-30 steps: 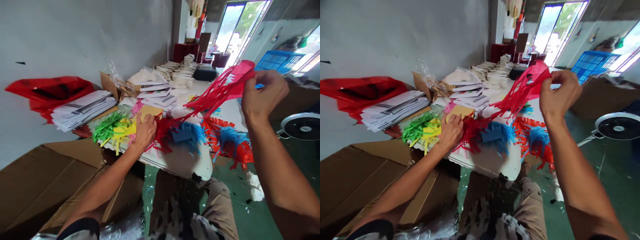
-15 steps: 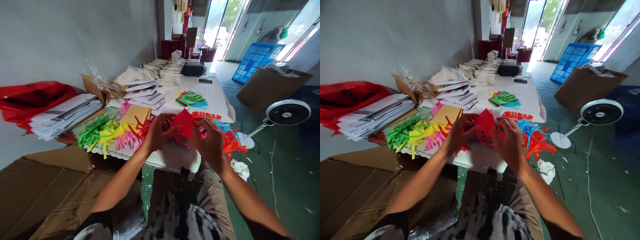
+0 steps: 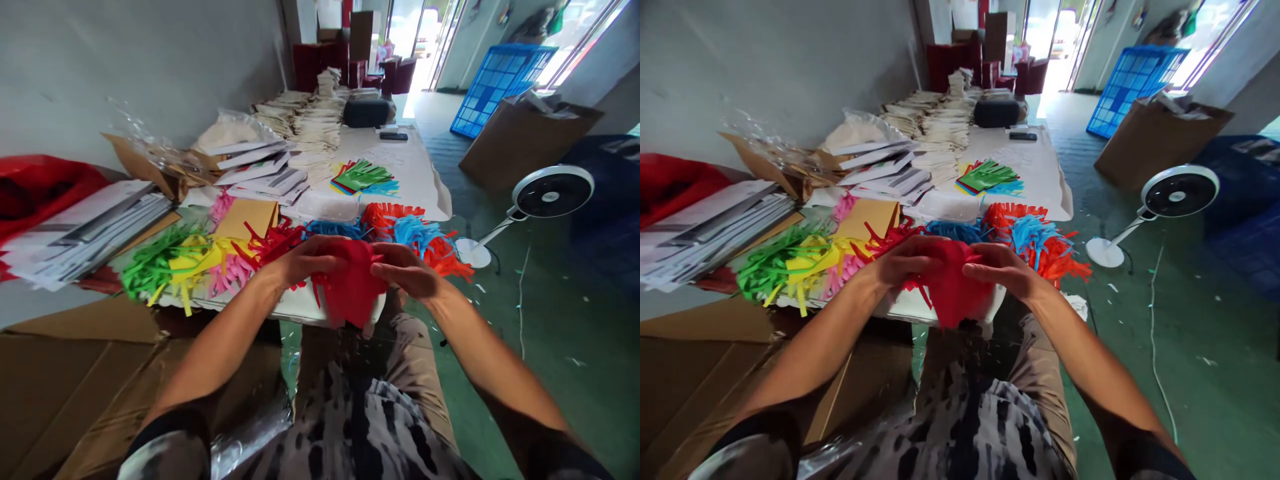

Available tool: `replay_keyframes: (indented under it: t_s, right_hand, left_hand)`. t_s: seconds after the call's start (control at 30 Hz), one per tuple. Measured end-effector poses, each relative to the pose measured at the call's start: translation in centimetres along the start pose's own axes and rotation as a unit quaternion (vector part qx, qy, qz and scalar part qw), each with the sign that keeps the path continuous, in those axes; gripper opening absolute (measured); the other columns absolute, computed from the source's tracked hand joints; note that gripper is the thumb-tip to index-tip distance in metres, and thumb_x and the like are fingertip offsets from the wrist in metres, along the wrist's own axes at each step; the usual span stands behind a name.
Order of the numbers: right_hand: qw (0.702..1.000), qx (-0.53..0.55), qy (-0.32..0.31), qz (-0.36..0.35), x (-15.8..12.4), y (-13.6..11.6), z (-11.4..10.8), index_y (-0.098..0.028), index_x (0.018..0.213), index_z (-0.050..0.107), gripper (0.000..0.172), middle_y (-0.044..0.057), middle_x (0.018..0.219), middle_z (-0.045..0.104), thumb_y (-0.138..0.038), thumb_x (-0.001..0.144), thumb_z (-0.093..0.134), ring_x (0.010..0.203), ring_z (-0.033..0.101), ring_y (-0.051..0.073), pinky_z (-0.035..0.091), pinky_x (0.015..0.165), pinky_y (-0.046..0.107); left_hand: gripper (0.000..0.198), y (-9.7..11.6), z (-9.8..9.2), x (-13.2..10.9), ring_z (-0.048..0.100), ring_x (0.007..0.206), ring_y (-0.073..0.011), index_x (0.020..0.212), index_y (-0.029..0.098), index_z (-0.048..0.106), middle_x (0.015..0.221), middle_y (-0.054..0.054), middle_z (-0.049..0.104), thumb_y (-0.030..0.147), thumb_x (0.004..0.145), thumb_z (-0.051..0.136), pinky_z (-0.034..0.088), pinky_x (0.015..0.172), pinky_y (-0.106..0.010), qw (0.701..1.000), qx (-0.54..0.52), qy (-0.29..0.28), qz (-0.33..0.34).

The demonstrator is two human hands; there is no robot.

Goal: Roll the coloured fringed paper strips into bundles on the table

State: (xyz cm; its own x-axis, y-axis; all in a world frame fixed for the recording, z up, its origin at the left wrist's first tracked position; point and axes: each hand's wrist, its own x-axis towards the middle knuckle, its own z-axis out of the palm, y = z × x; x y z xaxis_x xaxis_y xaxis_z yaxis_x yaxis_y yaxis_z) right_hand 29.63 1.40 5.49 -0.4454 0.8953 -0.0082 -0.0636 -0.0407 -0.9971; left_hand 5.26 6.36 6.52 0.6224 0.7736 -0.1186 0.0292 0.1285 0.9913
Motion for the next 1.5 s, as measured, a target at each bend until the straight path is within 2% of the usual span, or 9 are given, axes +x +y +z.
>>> replay_keyframes:
  t_s: [0.27,0.4,0.57,0.73,0.93,1.1,1.23,1.33,1.5]
  right_hand:
    - [0.988,-0.091,0.107,0.071,-1.2,-1.3,-1.7,-0.021,0.083,0.062,0.046,-0.004,0.066,0.057,-0.054,0.070,0.091,0.051,0.048,0.009,0.030,0.043,0.022]
    - [0.949,-0.285,0.130,0.034,-1.6,-1.0,-1.8,-0.021,0.077,0.057,0.043,-0.005,0.064,0.052,-0.057,0.082,0.080,0.056,0.044,0.009,0.030,0.049,0.023]
    - [0.917,-0.378,0.115,0.046,-1.3,4.2,-0.4,-0.021,0.076,0.058,0.036,-0.002,0.065,0.057,-0.054,0.090,0.065,0.061,0.046,0.013,0.031,0.056,0.026]
    - [0.883,-0.440,0.125,0.107,-1.5,7.9,0.9,-0.021,0.072,0.055,0.029,-0.004,0.061,0.052,-0.043,0.090,0.062,0.060,0.044,0.012,0.027,0.058,0.027]
    - [0.847,-0.505,0.090,0.143,-1.6,7.0,0.7,-0.021,0.084,0.063,0.023,0.002,0.074,0.069,-0.041,0.095,0.060,0.066,0.058,0.016,0.030,0.060,0.027]
    - [0.747,-0.640,0.174,0.028,-2.8,5.4,-0.1,-0.015,0.131,0.064,0.038,0.018,0.123,0.074,-0.032,0.097,0.061,0.112,0.068,0.033,0.048,0.089,0.042]
    - [0.745,-0.651,0.073,-0.126,-5.5,6.1,2.0,-0.017,0.146,0.058,0.054,0.017,0.149,0.062,-0.033,0.095,0.066,0.135,0.056,0.036,0.041,0.114,0.055]
    - [0.739,-0.667,-0.020,-0.094,-7.4,7.8,4.0,-0.014,0.147,0.059,0.054,0.017,0.147,0.065,-0.023,0.094,0.067,0.128,0.061,0.036,0.048,0.109,0.054]
    - [0.762,-0.646,-0.001,-0.055,-8.7,9.3,3.9,-0.019,0.137,0.068,0.038,0.012,0.135,0.072,-0.014,0.101,0.054,0.118,0.065,0.032,0.052,0.100,0.049]
  left_hand:
    - [0.079,-1.5,-2.2,-0.9,0.076,0.099,-0.0259,0.128,0.020,0.070,0.108,-0.009,0.078,0.047,0.058,0.096,0.061,0.085,-0.031,0.992,-0.076,-0.080,-0.059]
    - [0.073,0.1,-5.1,-1.3,0.071,0.108,-0.0244,0.135,0.021,0.065,0.119,-0.010,0.074,0.044,0.070,0.091,0.056,0.087,-0.029,0.985,0.147,-0.067,-0.060]
    - [0.051,1.1,-7.2,-2.9,0.069,0.087,-0.0219,0.123,0.021,0.068,0.102,-0.004,0.074,0.054,0.084,0.076,0.052,0.074,-0.028,0.871,0.488,0.001,-0.052]
    - [0.061,-1.3,-2.9,-5.6,0.062,0.131,-0.0329,0.146,0.025,0.057,0.143,-0.012,0.066,0.049,0.093,0.073,0.048,0.111,-0.046,0.791,0.593,0.125,0.087]
    - [0.079,-9.7,2.7,-4.6,0.046,0.152,-0.0362,0.159,0.020,0.045,0.157,-0.017,0.056,0.051,0.093,0.074,0.032,0.129,-0.061,0.797,0.546,-0.054,0.251]
    - [0.059,-15.2,4.7,-5.0,0.054,0.146,-0.0357,0.154,0.017,0.053,0.155,-0.018,0.058,0.029,0.098,0.067,0.053,0.114,-0.055,0.798,0.567,0.006,0.203]
    - [0.048,-15.4,6.1,-6.4,0.062,0.136,-0.0341,0.147,0.017,0.061,0.148,-0.016,0.065,0.016,0.099,0.060,0.058,0.109,-0.054,0.788,0.577,0.053,0.209]
    - [0.038,-14.8,6.3,-6.8,0.069,0.125,-0.0324,0.137,0.016,0.069,0.136,-0.016,0.073,0.019,0.100,0.060,0.061,0.102,-0.051,0.797,0.555,0.083,0.226]
    - [0.025,-13.4,5.1,-7.2,0.072,0.100,-0.0248,0.118,0.018,0.077,0.110,-0.012,0.079,0.025,0.104,0.058,0.060,0.086,-0.040,0.832,0.507,0.103,0.202]
